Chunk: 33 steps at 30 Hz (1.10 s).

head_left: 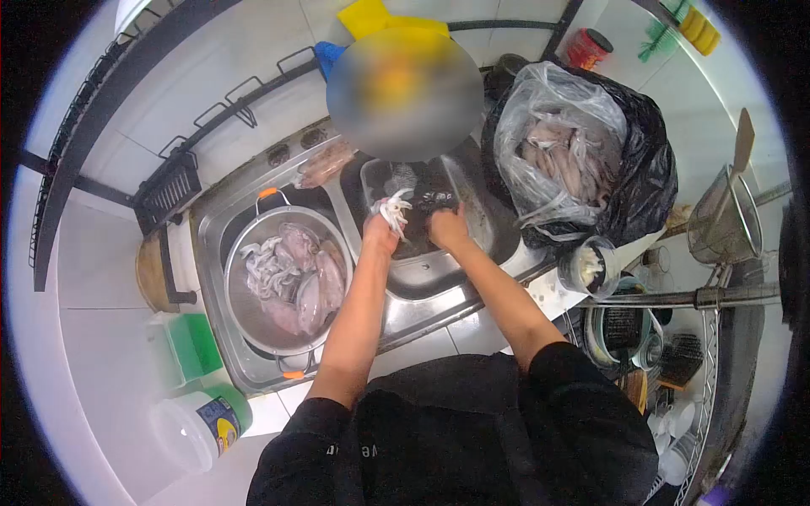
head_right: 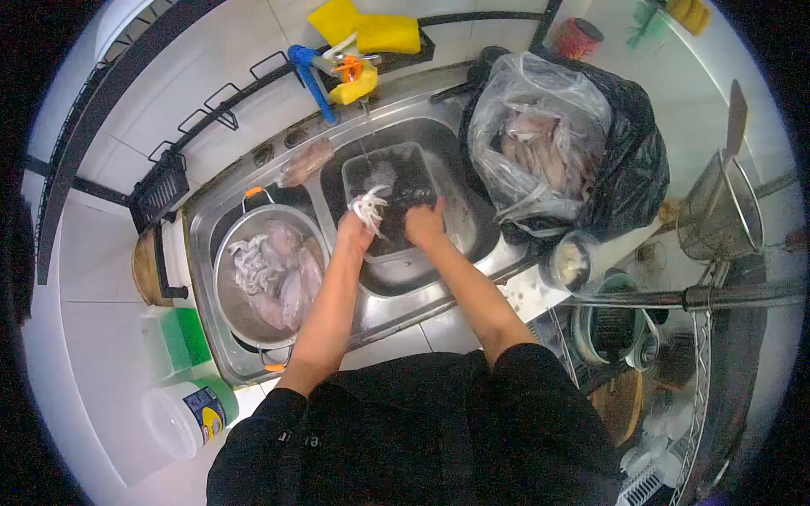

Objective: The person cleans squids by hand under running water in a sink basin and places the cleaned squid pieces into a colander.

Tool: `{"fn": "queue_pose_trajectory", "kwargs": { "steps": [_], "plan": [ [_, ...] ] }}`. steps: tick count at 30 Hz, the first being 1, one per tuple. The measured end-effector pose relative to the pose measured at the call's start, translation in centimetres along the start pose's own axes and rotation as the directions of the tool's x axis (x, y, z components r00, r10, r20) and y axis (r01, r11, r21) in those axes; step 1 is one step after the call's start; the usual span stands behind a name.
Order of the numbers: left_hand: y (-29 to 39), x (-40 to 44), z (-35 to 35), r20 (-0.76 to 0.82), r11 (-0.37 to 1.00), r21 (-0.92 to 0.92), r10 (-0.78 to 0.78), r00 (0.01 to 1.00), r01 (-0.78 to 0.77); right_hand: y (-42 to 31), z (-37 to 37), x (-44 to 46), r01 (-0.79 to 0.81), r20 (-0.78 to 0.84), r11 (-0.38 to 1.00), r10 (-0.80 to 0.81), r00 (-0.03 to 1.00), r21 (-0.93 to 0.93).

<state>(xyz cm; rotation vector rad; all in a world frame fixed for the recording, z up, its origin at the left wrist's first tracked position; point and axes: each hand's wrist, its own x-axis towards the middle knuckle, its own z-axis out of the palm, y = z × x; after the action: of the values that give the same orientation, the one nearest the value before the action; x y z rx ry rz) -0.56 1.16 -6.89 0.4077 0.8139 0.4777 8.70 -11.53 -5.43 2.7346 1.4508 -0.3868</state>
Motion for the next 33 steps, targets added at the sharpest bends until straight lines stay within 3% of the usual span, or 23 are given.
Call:
{"fn": "queue_pose_trajectory", "kwargs": {
  "steps": [1,2,3,5,6,7,9,11,15,21,26,29,33],
  "plan": [
    [0.3,-0.1,0.0,-0.008,1.000,-0.005,0.004,1.000,-0.004,-0.7,-1.6,-0.2,0.010,0.004,1.000,-0.010,1.000,0.000],
    [0.4,-0.2,0.0,-0.025,0.987,0.110,0.120,0.992,-0.117,-1.2,-3.1,-0.3,0.021,-0.136,0.923,0.034,0.990,0.383],
    [0.2,-0.3,0.0,-0.025,0.949,0.228,0.230,0.973,-0.218,-1.8,-4.9,-0.9,0.076,-0.241,0.706,0.136,0.961,0.704],
    [-0.2,0.1,-0.1,0.008,0.912,0.335,0.249,0.968,-0.237,-2.9,-5.9,-1.3,0.091,-0.224,0.637,0.132,0.966,0.765],
    [-0.8,0.9,-0.3,0.006,0.907,0.308,0.299,0.954,-0.286,-3.0,-4.5,-0.5,0.040,-0.090,0.332,0.134,0.987,0.942],
    [-0.9,0.7,0.6,0.003,0.900,0.278,0.350,0.937,-0.337,-2.9,-4.5,-0.1,-0.032,0.033,-0.010,0.084,0.996,0.999],
    [-0.9,0.0,1.3,-0.022,0.883,0.344,0.347,0.938,-0.319,-2.3,-4.1,0.2,-0.060,0.063,-0.033,0.105,0.993,0.998],
    [-1.2,-0.4,1.7,0.004,0.775,0.432,0.511,0.860,-0.462,-2.2,-3.3,0.4,-0.026,0.044,-0.189,0.093,0.995,0.982],
    [-0.9,-2.7,3.3,-0.016,0.792,0.393,0.514,0.858,-0.467,-2.1,-3.8,-0.1,-0.014,0.031,-0.149,0.111,0.993,0.989],
    [-1.0,-3.5,3.5,-0.008,0.870,0.308,0.406,0.914,-0.385,-1.3,-3.5,-0.4,-0.041,0.052,-0.265,0.032,0.998,0.963],
    [-0.9,-3.2,2.8,0.108,0.948,0.141,0.272,0.956,-0.286,-1.1,-4.0,-1.0,-0.064,0.074,-0.295,0.023,0.997,0.953],
    [-0.6,-3.8,3.5,0.003,0.939,0.145,0.314,0.949,-0.311,-1.1,-4.8,-1.7,-0.129,0.137,-0.383,-0.008,0.991,0.915],
    [-0.7,-3.5,3.1,0.037,0.894,0.289,0.348,0.937,-0.343,-1.0,-4.9,-2.1,-0.160,0.162,-0.376,-0.028,0.986,0.913]
  ]
}}
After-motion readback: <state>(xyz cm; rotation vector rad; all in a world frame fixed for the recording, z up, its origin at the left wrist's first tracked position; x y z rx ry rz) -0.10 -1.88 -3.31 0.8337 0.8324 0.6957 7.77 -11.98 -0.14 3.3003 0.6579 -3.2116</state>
